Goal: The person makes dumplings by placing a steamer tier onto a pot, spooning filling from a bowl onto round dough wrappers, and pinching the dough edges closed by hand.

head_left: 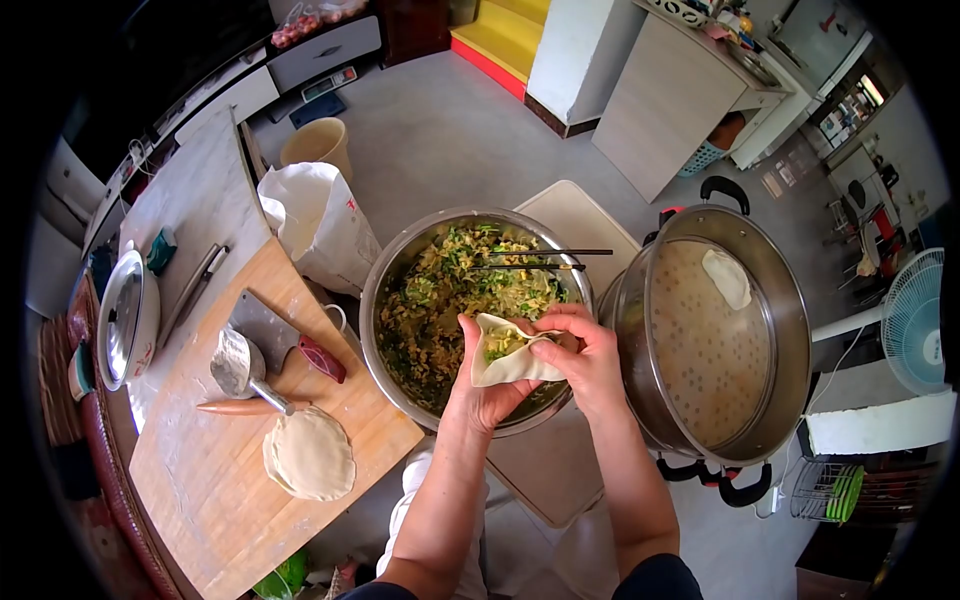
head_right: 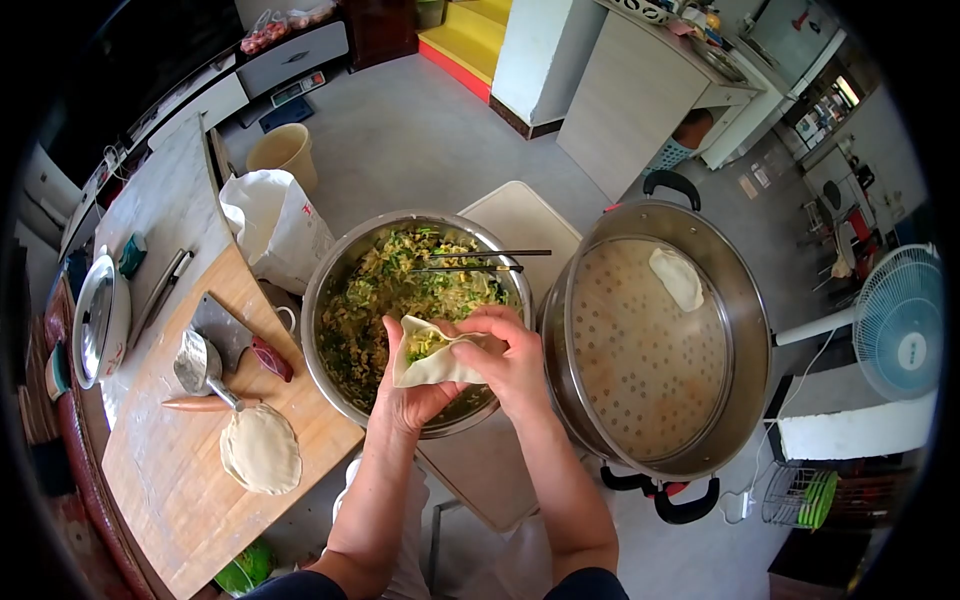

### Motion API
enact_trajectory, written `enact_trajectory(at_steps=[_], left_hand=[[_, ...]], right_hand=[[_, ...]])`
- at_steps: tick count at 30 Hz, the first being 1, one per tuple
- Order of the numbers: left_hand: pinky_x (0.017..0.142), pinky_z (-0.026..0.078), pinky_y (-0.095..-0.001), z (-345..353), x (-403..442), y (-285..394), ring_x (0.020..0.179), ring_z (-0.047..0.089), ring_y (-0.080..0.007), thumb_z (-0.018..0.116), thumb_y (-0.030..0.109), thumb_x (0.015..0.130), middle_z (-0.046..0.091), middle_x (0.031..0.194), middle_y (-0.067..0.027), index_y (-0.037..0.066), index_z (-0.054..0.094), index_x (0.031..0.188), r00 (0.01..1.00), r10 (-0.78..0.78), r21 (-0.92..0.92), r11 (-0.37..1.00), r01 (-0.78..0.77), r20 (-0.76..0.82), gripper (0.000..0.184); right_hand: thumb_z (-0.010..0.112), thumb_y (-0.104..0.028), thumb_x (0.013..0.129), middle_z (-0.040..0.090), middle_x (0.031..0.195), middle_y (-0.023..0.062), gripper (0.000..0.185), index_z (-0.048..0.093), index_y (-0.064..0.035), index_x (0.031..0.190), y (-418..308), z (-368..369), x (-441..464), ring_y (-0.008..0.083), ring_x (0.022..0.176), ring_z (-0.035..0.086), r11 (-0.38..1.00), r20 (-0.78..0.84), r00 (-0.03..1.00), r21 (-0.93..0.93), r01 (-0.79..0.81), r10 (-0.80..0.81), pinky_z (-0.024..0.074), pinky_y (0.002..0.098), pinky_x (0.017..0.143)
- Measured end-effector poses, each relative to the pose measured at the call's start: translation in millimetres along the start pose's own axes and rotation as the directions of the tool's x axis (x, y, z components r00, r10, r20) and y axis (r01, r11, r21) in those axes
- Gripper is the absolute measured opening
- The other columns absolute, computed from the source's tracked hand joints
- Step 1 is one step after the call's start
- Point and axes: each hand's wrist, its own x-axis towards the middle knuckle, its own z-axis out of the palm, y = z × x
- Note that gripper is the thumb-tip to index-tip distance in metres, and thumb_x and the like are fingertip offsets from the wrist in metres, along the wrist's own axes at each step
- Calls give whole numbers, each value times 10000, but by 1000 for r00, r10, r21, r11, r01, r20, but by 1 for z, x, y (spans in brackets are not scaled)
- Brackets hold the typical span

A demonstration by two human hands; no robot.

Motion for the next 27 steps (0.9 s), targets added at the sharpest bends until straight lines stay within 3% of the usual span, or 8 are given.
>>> enact_trajectory(at_steps=[8,15,27], left_hand=[[983,499,-473,6,0,-3,1137,596,-271,427,770,836,612,1204,-88,93,552,1233,997,0,15,1000,1,-79,795],[983,495,-475,0,0,-1,1126,596,-266,423,748,859,611,1180,-88,97,553,1221,1000,-6,2,1000,6,9,756],[983,498,-475,3,-2,2,1143,595,-275,444,730,869,610,1199,-102,89,549,1222,999,-28,2,1000,28,-39,739]], right_hand=[[781,47,708,616,1082,68,177,742,14,878,5,-2,0,145,986,614,994,-1,999,100,50,-50,497,279,855],[785,47,715,630,1057,75,135,740,16,838,5,-2,1,147,957,627,986,21,998,153,-66,64,512,284,831],[761,70,757,611,1134,92,114,716,41,857,-5,-6,2,147,977,610,982,96,989,142,-128,115,493,279,855]])
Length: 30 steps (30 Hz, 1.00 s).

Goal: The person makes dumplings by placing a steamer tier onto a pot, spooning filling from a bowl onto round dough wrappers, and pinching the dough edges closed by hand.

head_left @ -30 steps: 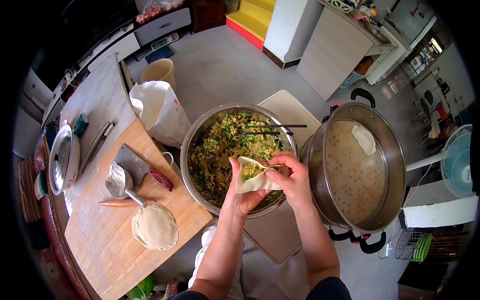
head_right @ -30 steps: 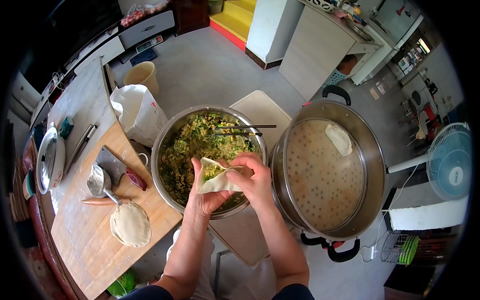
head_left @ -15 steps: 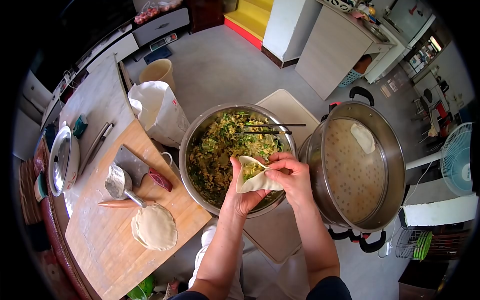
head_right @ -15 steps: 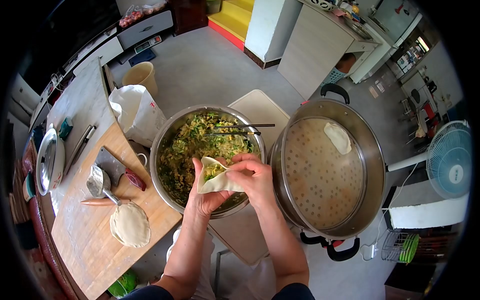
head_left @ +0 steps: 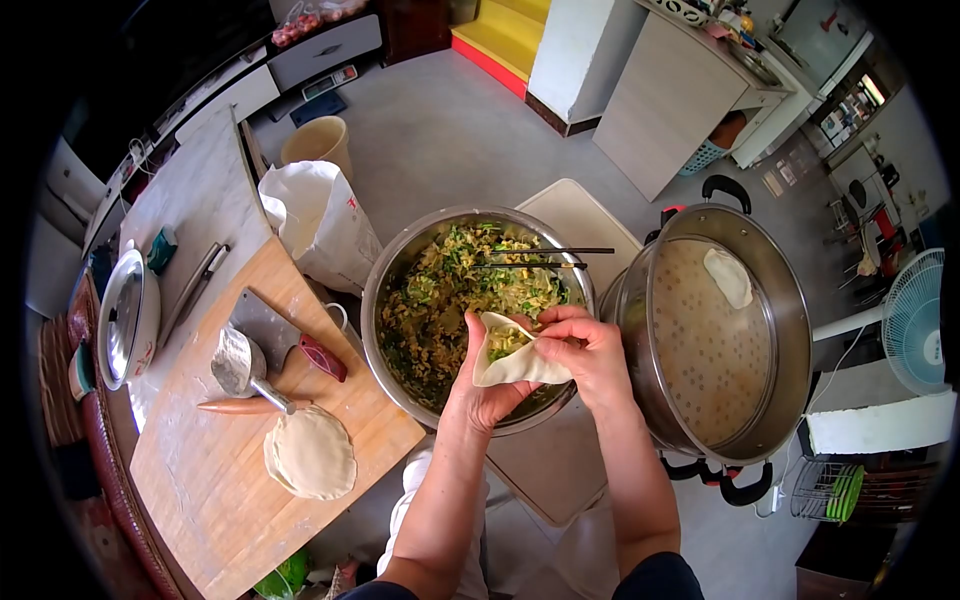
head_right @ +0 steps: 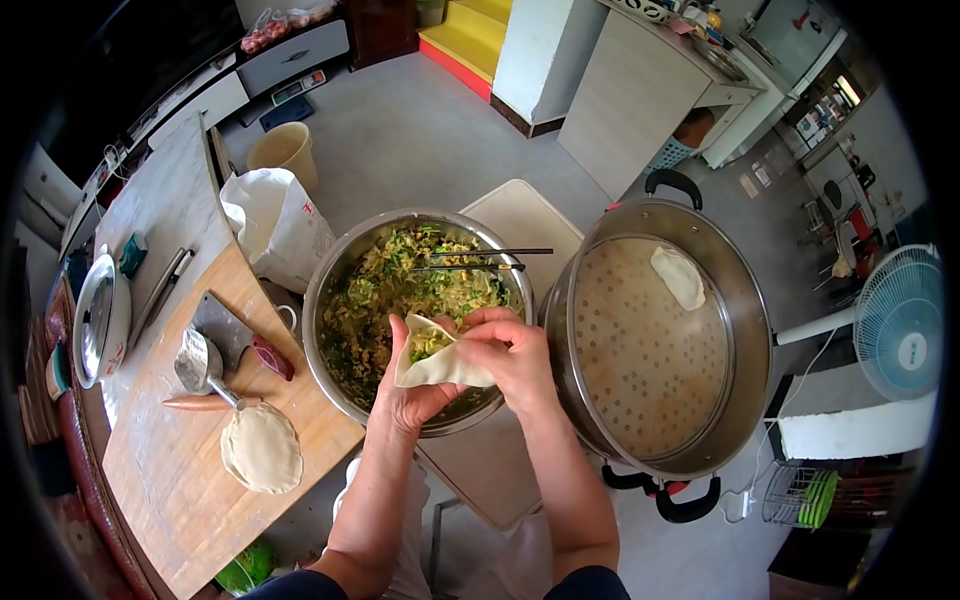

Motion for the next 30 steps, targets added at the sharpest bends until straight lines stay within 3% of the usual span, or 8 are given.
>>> enact_trajectory(at_steps=[5,11,14,17,26,29,30], left_hand=[[995,493,-472,-3,1,-1,1146,595,-275,458,713,872,610,1206,-99,95,551,1227,1000,3,-4,1000,-3,15,719],[1004,486,-463,10,-2,1,1147,593,-268,453,707,878,608,1213,-98,96,547,1249,1000,20,48,999,-20,-8,721],[994,488,-461,3,-1,1,1145,590,-266,449,703,883,605,1218,-94,98,545,1249,1000,21,10,1000,-21,2,713],[984,489,-460,0,-1,0,1140,588,-262,448,697,888,602,1215,-87,107,546,1234,1000,26,-16,1000,-26,10,691],[965,499,-493,4,0,-3,1123,595,-278,438,695,895,612,1191,-101,112,560,1196,999,22,-84,996,-20,25,667],[957,503,-507,0,1,-1,1140,590,-306,426,705,897,605,1217,-138,112,559,1195,997,41,-103,994,-35,59,677],[955,505,-513,0,0,2,1149,588,-319,423,709,898,602,1230,-155,111,559,1194,996,55,-104,993,-47,75,681]], right_hand=[[755,64,771,608,1131,87,124,713,40,885,5,2,-2,148,995,608,983,-17,991,-127,133,-136,493,264,856],[786,-5,733,629,1071,77,249,718,5,972,-4,8,-1,155,1004,623,997,-54,996,-37,68,-70,501,301,869],[803,-35,714,629,1059,68,266,733,-20,970,-10,11,-2,175,1018,615,915,7,969,-327,237,-248,499,313,879],[807,-44,701,629,1038,58,242,744,-32,934,-8,11,0,202,993,611,813,38,926,-466,350,-377,498,320,874],[769,-4,710,636,957,42,142,745,-35,846,-3,16,1,204,947,590,716,29,868,-551,427,-495,487,320,797],[774,-16,717,640,1071,77,256,742,-36,970,-3,12,4,216,1029,595,687,108,850,-541,485,-515,492,324,866],[783,-24,716,611,1171,98,387,697,-25,1093,-6,12,3,220,1103,574,812,49,888,-385,440,-458,482,333,919]])
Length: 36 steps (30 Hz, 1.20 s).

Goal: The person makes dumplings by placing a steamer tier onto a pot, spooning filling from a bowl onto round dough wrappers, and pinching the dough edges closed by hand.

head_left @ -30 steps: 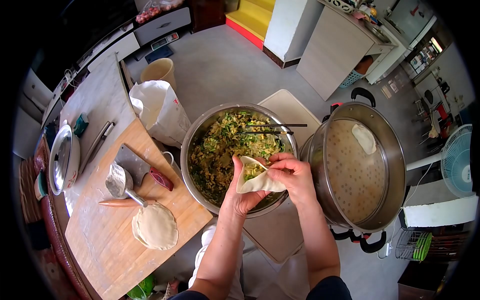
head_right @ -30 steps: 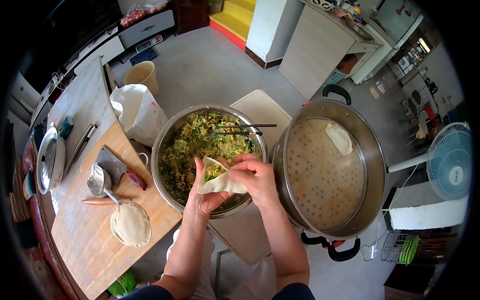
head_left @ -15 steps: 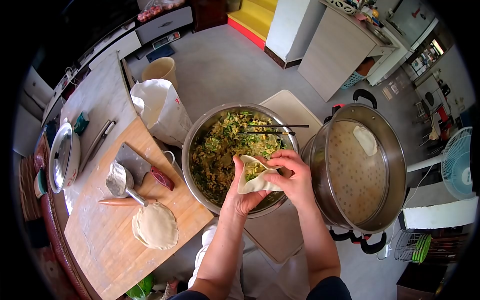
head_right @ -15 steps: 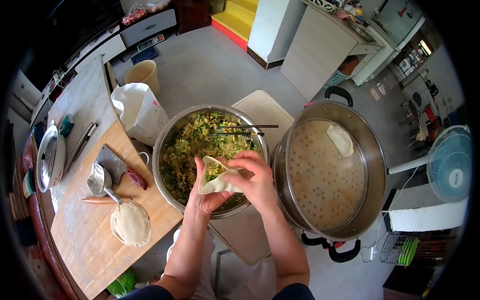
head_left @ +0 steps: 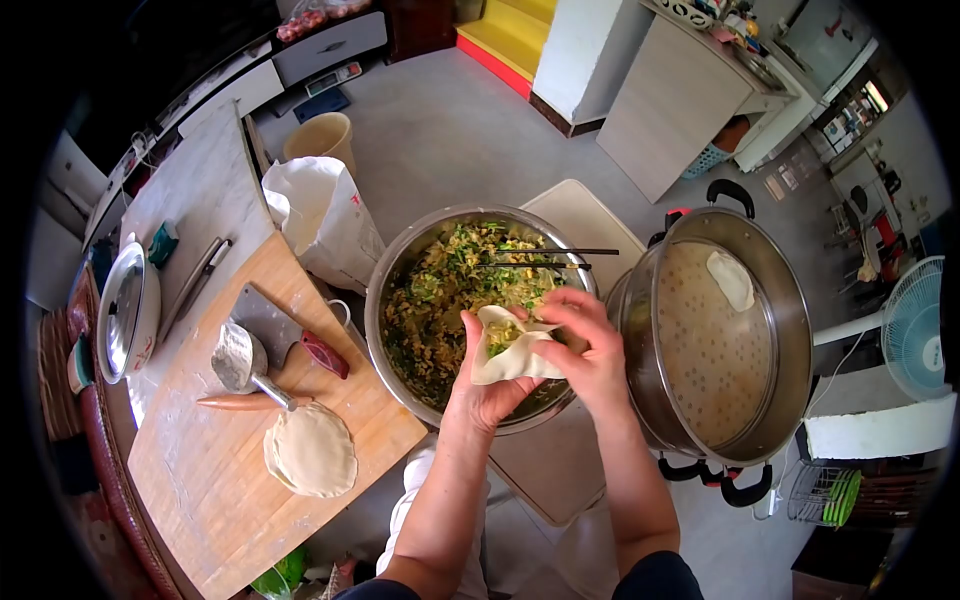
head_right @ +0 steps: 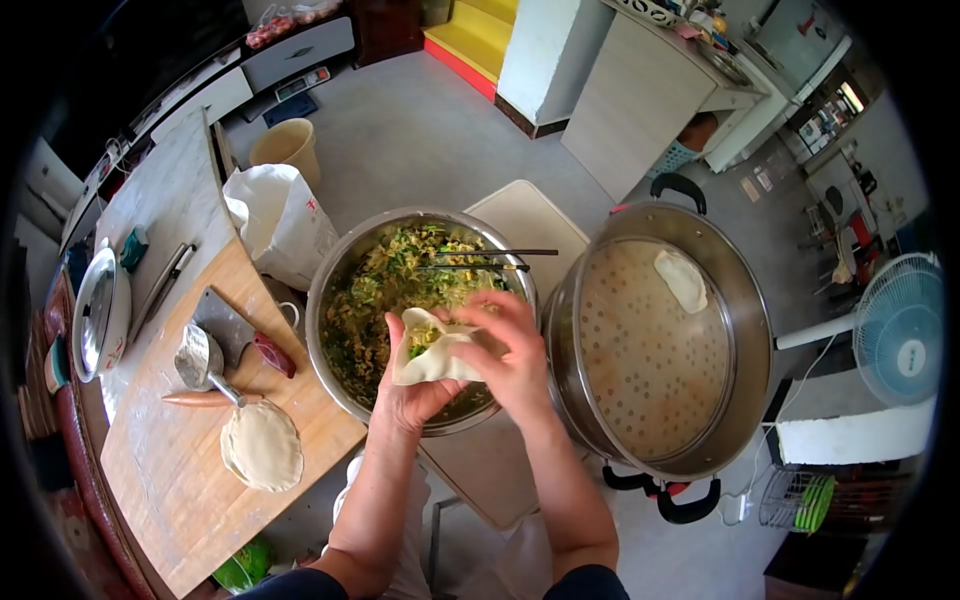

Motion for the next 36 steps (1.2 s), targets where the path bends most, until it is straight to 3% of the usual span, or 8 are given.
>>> enact_trajectory(at_steps=[3,8,15,25,28,31,34,36], left_hand=[[961,505,-508,24,-6,8,1170,578,-375,400,713,896,585,1260,-205,107,546,1180,997,38,67,997,-42,61,685],[994,478,-546,16,-9,22,1226,531,-414,454,673,910,552,1304,-238,107,549,1182,989,76,-160,986,-56,123,635],[1001,472,-523,19,-10,11,1193,555,-336,528,641,907,584,1278,-178,51,568,1228,980,68,-165,986,-37,185,673],[919,493,-371,22,-7,5,1009,597,-238,297,696,962,616,1074,-101,29,576,1165,955,296,265,920,-289,14,750],[908,489,-349,31,-8,6,996,601,-218,257,673,985,618,1055,-100,34,551,1228,877,480,735,600,-316,-15,744],[892,488,-333,20,-7,12,964,606,-199,231,639,1007,621,1041,-95,49,505,1300,798,579,956,97,-275,171,713],[968,411,-335,19,-7,17,1046,515,-197,208,524,1055,620,1067,-91,70,521,1296,810,567,970,72,-231,151,603],[973,421,-328,21,-10,21,1071,528,-183,222,524,1060,623,1109,-95,60,549,1264,866,498,929,296,-222,49,603]], right_hand=[[899,-163,669,414,1481,131,982,362,0,1476,4,-8,4,230,1316,470,840,121,981,506,-193,152,421,356,1075],[941,-172,614,403,1501,109,1127,281,-44,1519,19,8,-8,201,1356,428,598,367,913,697,-395,175,387,367,1104],[924,-115,642,419,1475,68,1124,256,-103,1545,12,36,-11,206,1363,416,564,357,914,722,-401,193,353,371,1132],[865,-204,755,426,1472,86,1059,194,-102,1569,23,32,-14,191,1350,421,741,380,912,566,-362,155,363,346,1107],[843,-232,787,446,1457,83,1005,218,-88,1561,20,33,-18,177,1307,458,713,387,895,561,-420,222,396,323,1069],[828,-240,806,468,1432,83,953,250,-76,1547,25,33,-22,163,1249,503,678,382,896,599,-426,226,465,305,998],[816,-219,817,487,1399,81,899,285,-66,1527,16,30,-20,169,1194,540,532,403,877,698,-479,261,544,330,915],[808,-195,823,502,1369,80,864,305,-61,1513,2,28,-16,179,1158,565,414,427,865,760,-501,264,587,361,867]])
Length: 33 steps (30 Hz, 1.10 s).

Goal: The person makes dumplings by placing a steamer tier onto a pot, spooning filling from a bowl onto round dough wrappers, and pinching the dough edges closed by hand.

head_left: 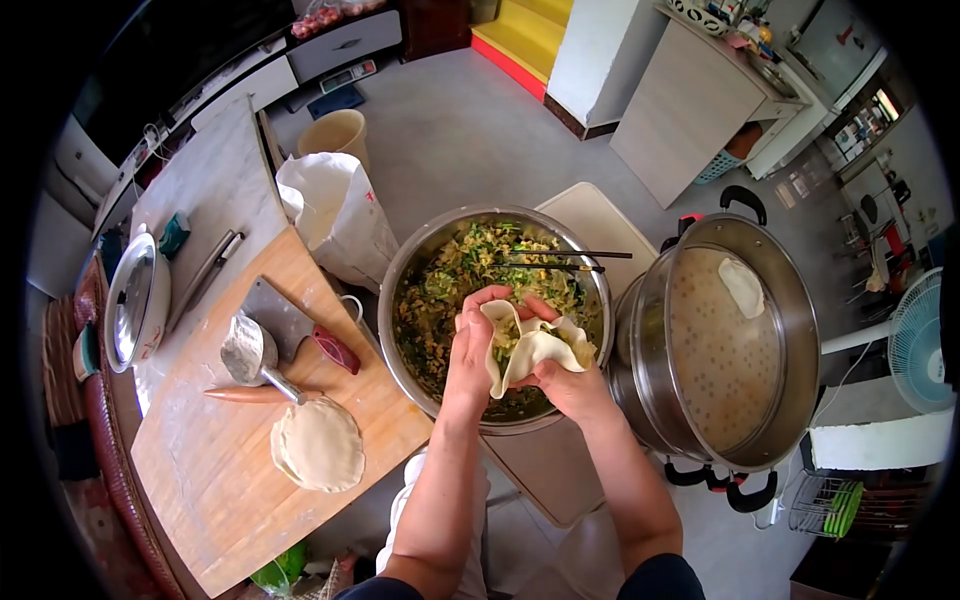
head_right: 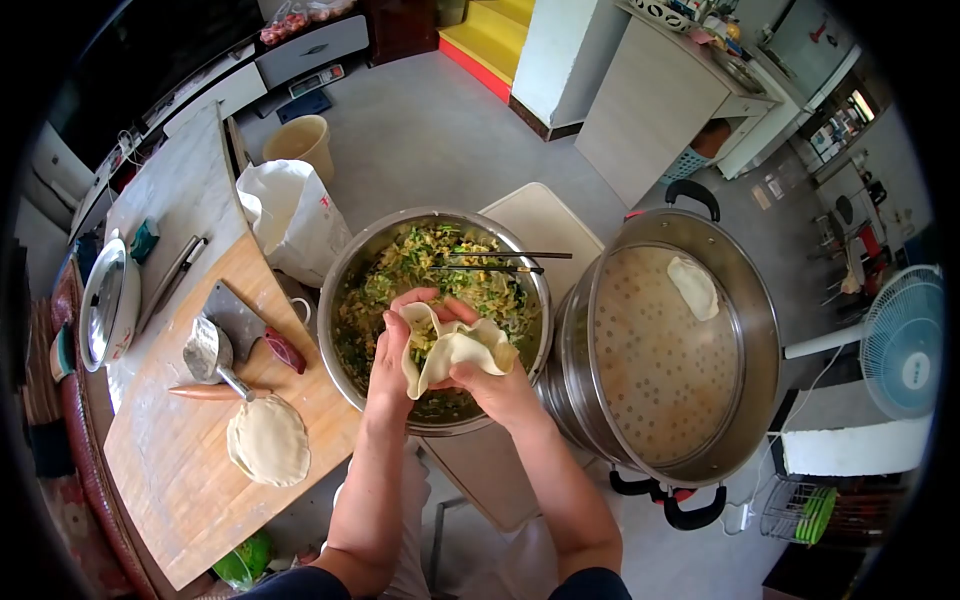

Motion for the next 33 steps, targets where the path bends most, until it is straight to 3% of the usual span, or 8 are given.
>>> enact_trajectory(at_steps=[4,7,11,17,20,26,29,33], left_hand=[[987,442,-333,-21,0,13,1130,569,-190,298,559,1037,591,1247,-120,-26,517,1311,956,-44,-233,966,115,289,682],[1046,418,-359,-30,5,12,1207,546,-218,315,565,1031,566,1314,-147,-71,458,1375,938,3,-328,937,118,347,737],[1107,372,-400,-37,4,19,1300,493,-256,526,333,1015,518,1393,-172,-86,413,1411,871,77,-445,879,170,485,587],[1085,409,-380,-41,-2,23,1270,524,-235,685,16,870,514,1409,-158,-30,457,1409,910,59,-335,938,90,411,587],[1024,454,-343,-44,4,10,1194,562,-207,729,-2,826,570,1321,-130,-9,564,1320,925,70,-342,937,68,374,520],[899,484,-301,-25,6,11,980,600,-162,782,14,788,621,1020,-46,-2,684,1125,945,264,-248,945,-213,195,351],[872,491,-288,-21,5,8,949,602,-141,795,5,770,626,1011,-42,-10,682,1096,964,219,-321,933,-162,149,345],[843,506,-268,-22,3,6,948,607,-127,792,-17,768,628,1020,-41,-13,673,1100,970,220,-221,956,-194,101,353]], right_hand=[[816,-112,799,531,1308,90,814,365,-45,1474,0,-12,-1,203,1106,601,999,-23,1000,38,3,-3,601,396,860],[838,-58,758,544,1290,87,845,376,-44,1465,-12,-10,-2,196,1105,600,999,-14,999,13,32,-31,596,369,861],[846,34,699,549,1298,87,903,380,-50,1468,-14,-19,-8,189,1128,589,999,-35,998,10,48,-48,559,331,892],[838,62,695,548,1308,83,907,381,-48,1471,-22,-14,-7,190,1156,571,996,-43,996,37,80,-78,515,320,949],[834,66,700,546,1314,76,903,379,-47,1473,-20,-15,-7,189,1167,564,998,-28,998,14,63,-63,500,318,967],[835,54,707,553,1303,83,898,377,-50,1473,-17,-12,-6,191,1159,569,995,-54,994,-25,96,-97,510,315,961],[829,49,717,548,1311,93,884,379,-52,1470,-17,-10,-5,200,1156,578,997,-59,995,7,76,-76,536,335,940],[823,37,729,534,1335,110,863,381,-63,1464,-15,-12,-3,230,1173,584,996,-79,993,15,94,-92,561,366,926]])
